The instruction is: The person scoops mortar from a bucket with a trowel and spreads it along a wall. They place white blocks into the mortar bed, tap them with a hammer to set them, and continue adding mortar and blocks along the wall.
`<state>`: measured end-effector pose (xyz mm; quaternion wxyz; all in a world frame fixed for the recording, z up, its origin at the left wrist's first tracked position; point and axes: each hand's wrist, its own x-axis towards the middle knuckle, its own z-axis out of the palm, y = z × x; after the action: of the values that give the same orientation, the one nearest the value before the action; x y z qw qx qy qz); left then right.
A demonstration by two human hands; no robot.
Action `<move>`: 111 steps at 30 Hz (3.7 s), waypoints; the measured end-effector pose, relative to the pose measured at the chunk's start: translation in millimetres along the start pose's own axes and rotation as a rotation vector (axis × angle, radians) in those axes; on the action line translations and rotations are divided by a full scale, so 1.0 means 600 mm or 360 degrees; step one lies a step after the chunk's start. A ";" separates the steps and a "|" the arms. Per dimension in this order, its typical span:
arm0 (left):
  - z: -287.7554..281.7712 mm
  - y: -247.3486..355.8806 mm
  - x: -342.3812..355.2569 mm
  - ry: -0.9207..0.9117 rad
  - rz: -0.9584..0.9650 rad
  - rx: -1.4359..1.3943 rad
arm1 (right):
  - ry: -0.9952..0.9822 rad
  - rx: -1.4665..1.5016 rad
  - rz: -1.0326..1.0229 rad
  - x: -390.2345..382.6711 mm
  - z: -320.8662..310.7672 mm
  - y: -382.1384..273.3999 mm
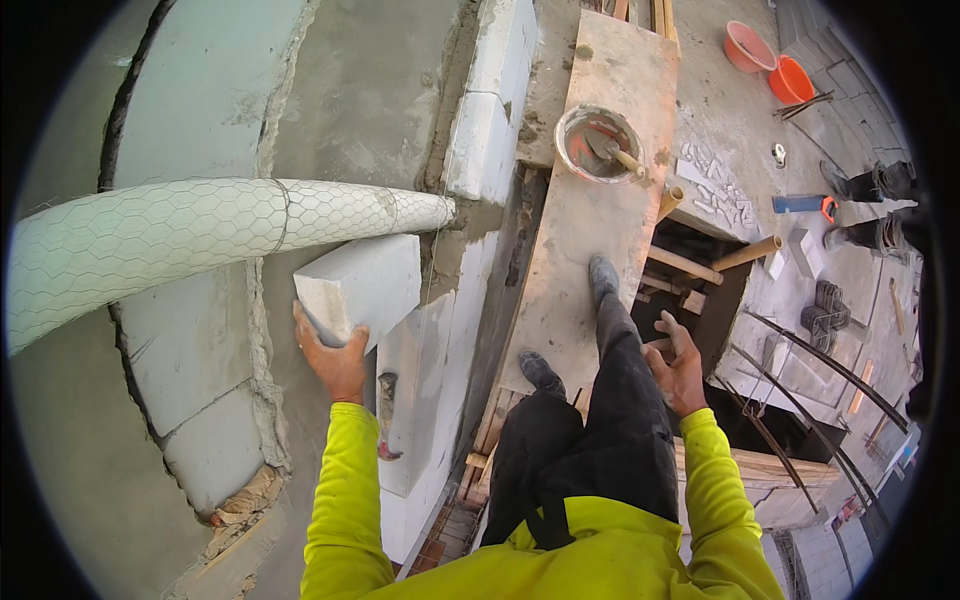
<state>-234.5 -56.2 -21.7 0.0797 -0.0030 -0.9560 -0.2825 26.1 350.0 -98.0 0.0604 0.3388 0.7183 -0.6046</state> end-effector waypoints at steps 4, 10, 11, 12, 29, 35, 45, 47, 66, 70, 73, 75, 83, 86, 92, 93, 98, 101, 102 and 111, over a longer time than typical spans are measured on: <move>-0.006 -0.014 -0.007 -0.0066 -0.0003 0.0050 | -0.0041 -0.0126 -0.0048 -0.007 0.013 0.013; -0.004 -0.022 -0.003 -0.0083 0.0069 0.0132 | -0.0088 -0.0130 -0.0114 -0.009 0.034 0.019; -0.003 -0.022 -0.002 -0.0083 0.0089 0.0162 | -0.0103 -0.0139 -0.0111 -0.010 0.036 0.019; -0.002 -0.022 -0.001 -0.0081 0.0076 0.0141 | -0.0108 -0.0134 -0.0115 -0.012 0.038 0.019; 0.076 -0.036 0.022 -0.0248 0.0015 0.0295 | -0.0070 -0.0162 -0.0080 -0.017 0.032 0.036; 0.131 -0.031 0.035 -0.0438 0.0038 0.0477 | -0.0042 -0.0082 -0.0065 -0.013 0.040 0.042; 0.219 -0.071 0.017 -0.0536 -0.0091 0.0542 | -0.0007 -0.0159 0.0012 -0.003 0.041 0.056; 0.232 -0.077 0.012 -0.0550 -0.0111 0.0553 | -0.0019 -0.0153 0.0002 0.000 0.048 0.059; 0.231 -0.104 0.018 -0.0918 -0.0047 0.0827 | -0.0924 -0.0367 -0.0274 -0.018 0.317 0.022; 0.211 -0.139 0.046 -0.1131 0.0068 0.0731 | -0.1336 -0.0238 -0.0832 -0.103 0.499 -0.010; 0.191 -0.148 0.057 -0.1209 0.0119 0.0694 | -0.1502 -0.0191 -0.1271 -0.173 0.641 -0.023; 0.183 -0.148 0.063 -0.1230 0.0101 0.0692 | -0.1346 -0.0496 -0.1709 -0.218 0.710 -0.015; 0.183 -0.163 0.057 -0.1114 -0.0003 0.0362 | -0.1319 -0.0758 -0.1842 -0.205 0.932 0.070; 0.181 -0.163 0.056 -0.1138 -0.0082 0.0314 | -0.0949 -0.0500 -0.1962 -0.199 0.945 0.056; 0.184 -0.161 0.058 -0.1112 -0.0054 0.0307 | -0.1916 -0.0675 -0.1446 -0.189 0.732 -0.026; 0.184 -0.162 0.059 -0.1119 -0.0031 0.0303 | -0.1886 -0.0521 -0.1371 -0.184 0.677 -0.032; 0.184 -0.166 0.061 -0.1119 0.0061 0.0326 | -0.1601 0.0045 -0.0215 -0.149 0.448 0.010; 0.187 -0.165 0.061 -0.1110 0.0112 0.0336 | -0.0705 0.0665 0.0428 -0.092 0.464 0.039; 0.187 -0.164 0.061 -0.1121 0.0105 0.0343 | -0.0419 0.0932 0.0632 -0.057 0.495 0.046; 0.188 -0.168 0.066 -0.1114 0.0047 0.0345 | 0.0049 0.1454 0.0775 0.167 0.660 0.062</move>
<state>-295.4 -81.7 -163.3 -0.2482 -0.1049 -0.9496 -0.1603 -157.3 32.8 -282.1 0.0346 0.4968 0.2822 -0.8200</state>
